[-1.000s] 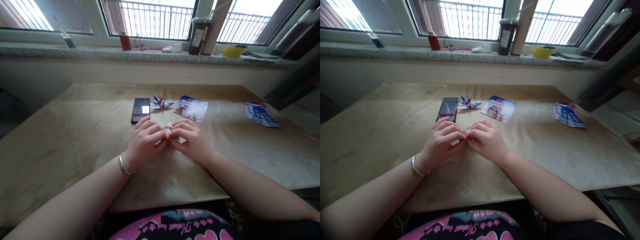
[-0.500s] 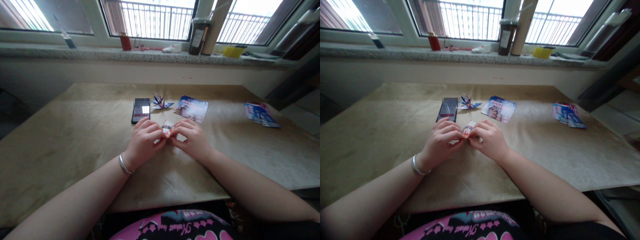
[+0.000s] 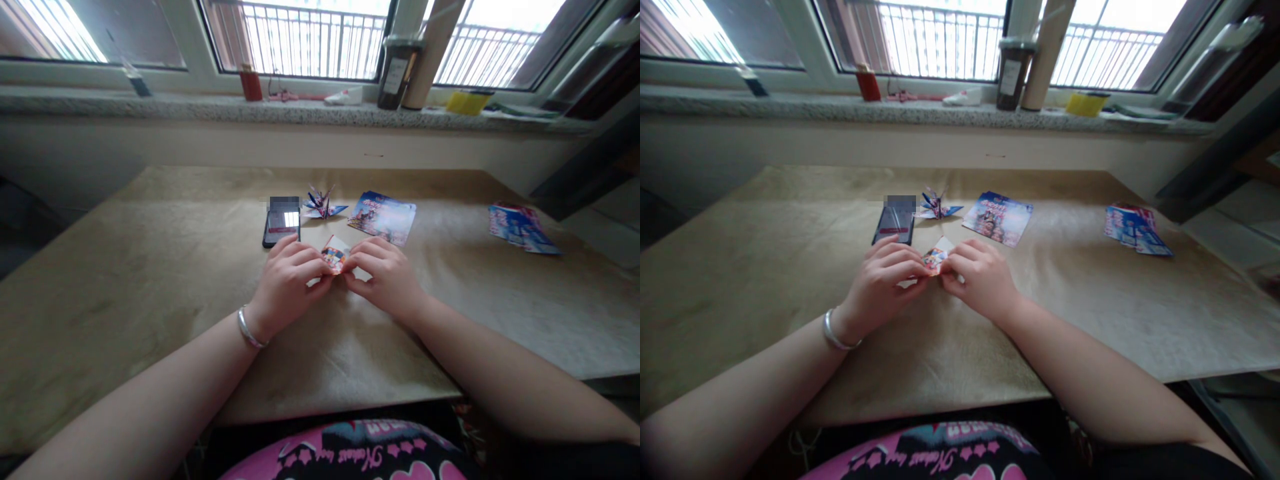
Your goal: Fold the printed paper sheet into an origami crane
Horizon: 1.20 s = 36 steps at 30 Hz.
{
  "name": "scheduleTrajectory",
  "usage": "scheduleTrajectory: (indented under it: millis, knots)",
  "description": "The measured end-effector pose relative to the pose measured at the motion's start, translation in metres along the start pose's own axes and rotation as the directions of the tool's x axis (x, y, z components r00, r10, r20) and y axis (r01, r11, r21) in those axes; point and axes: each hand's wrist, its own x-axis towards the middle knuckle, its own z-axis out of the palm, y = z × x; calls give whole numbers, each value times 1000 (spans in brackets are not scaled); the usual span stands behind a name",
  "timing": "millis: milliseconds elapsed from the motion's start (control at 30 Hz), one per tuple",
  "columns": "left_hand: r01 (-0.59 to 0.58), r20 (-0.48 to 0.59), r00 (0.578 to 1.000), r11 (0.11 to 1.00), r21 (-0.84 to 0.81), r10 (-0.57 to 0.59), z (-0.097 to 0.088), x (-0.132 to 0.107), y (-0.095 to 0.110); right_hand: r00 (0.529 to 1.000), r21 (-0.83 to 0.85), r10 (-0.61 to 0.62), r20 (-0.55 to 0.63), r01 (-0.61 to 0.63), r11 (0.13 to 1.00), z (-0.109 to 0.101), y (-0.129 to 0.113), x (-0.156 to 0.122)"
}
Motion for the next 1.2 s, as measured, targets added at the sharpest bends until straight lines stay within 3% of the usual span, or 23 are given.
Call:
scheduleTrajectory:
  millis: [1200]
  knots:
    - [20,16,1000,1000,21,-20,4,-3,-5,997,-60,77,11,-76,995,1,0,0]
